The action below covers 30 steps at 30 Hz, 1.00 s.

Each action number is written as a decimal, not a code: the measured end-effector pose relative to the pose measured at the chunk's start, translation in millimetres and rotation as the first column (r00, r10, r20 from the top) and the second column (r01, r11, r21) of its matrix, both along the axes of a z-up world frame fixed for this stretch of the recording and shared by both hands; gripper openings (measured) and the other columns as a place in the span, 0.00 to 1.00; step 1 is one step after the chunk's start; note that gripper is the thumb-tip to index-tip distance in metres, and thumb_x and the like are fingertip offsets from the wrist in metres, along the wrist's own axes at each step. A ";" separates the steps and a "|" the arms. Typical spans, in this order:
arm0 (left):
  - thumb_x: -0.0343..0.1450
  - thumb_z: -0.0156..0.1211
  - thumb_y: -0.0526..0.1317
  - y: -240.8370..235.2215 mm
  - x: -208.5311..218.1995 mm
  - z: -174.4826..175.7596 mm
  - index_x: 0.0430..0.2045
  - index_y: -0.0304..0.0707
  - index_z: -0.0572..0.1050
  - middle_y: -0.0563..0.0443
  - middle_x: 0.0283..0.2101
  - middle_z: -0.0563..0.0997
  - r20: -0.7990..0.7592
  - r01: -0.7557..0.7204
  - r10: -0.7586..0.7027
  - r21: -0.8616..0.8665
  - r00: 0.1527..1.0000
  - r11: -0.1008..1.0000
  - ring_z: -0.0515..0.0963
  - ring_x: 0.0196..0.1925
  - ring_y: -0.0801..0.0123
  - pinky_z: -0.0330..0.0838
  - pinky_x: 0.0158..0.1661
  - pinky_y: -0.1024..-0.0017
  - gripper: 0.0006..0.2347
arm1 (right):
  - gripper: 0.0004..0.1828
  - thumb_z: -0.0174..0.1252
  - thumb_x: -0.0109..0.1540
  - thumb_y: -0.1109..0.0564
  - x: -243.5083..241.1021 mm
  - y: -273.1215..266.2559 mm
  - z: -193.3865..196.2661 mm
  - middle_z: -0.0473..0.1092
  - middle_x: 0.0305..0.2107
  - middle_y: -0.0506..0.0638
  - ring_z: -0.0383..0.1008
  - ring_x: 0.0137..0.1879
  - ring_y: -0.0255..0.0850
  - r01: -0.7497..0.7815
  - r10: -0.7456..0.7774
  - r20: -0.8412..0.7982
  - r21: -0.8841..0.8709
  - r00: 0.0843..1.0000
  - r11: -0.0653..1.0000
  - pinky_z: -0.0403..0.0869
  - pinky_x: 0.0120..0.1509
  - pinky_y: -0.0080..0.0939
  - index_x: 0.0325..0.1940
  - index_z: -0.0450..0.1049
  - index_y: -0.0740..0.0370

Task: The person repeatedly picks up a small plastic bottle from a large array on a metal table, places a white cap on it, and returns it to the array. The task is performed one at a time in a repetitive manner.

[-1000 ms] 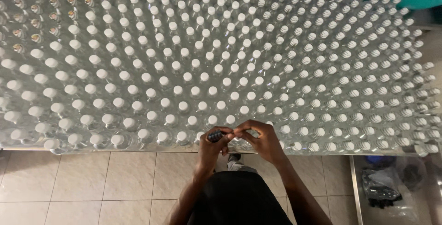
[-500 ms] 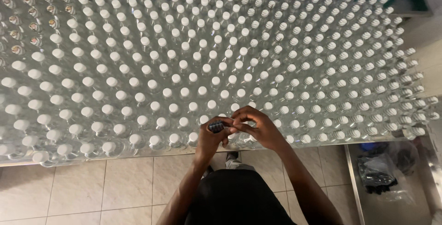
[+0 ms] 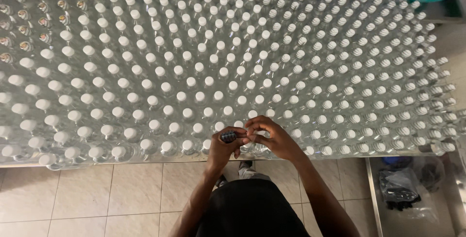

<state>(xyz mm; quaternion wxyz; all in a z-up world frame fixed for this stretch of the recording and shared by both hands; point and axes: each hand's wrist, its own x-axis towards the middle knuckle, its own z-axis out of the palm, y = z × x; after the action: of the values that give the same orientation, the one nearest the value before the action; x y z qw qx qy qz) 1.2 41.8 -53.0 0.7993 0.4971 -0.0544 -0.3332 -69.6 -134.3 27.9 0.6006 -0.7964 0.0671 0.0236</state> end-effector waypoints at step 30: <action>0.71 0.66 0.45 -2.4 4.0 -10.0 0.38 0.58 0.82 0.52 0.35 0.88 0.387 -0.037 -0.362 0.725 0.848 0.688 0.85 0.41 0.47 0.78 0.43 0.57 0.05 | 0.04 0.55 0.68 0.50 6.1 -29.0 -42.8 0.67 0.53 0.43 0.59 0.70 0.48 -0.270 0.244 -0.138 -0.681 0.960 0.680 0.61 0.70 0.55 0.40 0.70 0.48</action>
<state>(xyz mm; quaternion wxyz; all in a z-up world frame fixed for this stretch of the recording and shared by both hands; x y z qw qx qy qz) 5.2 39.4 -63.1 0.4687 0.8265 -0.1735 -0.2591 -63.5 -163.2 -15.0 0.2476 -0.9637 -0.0307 0.0948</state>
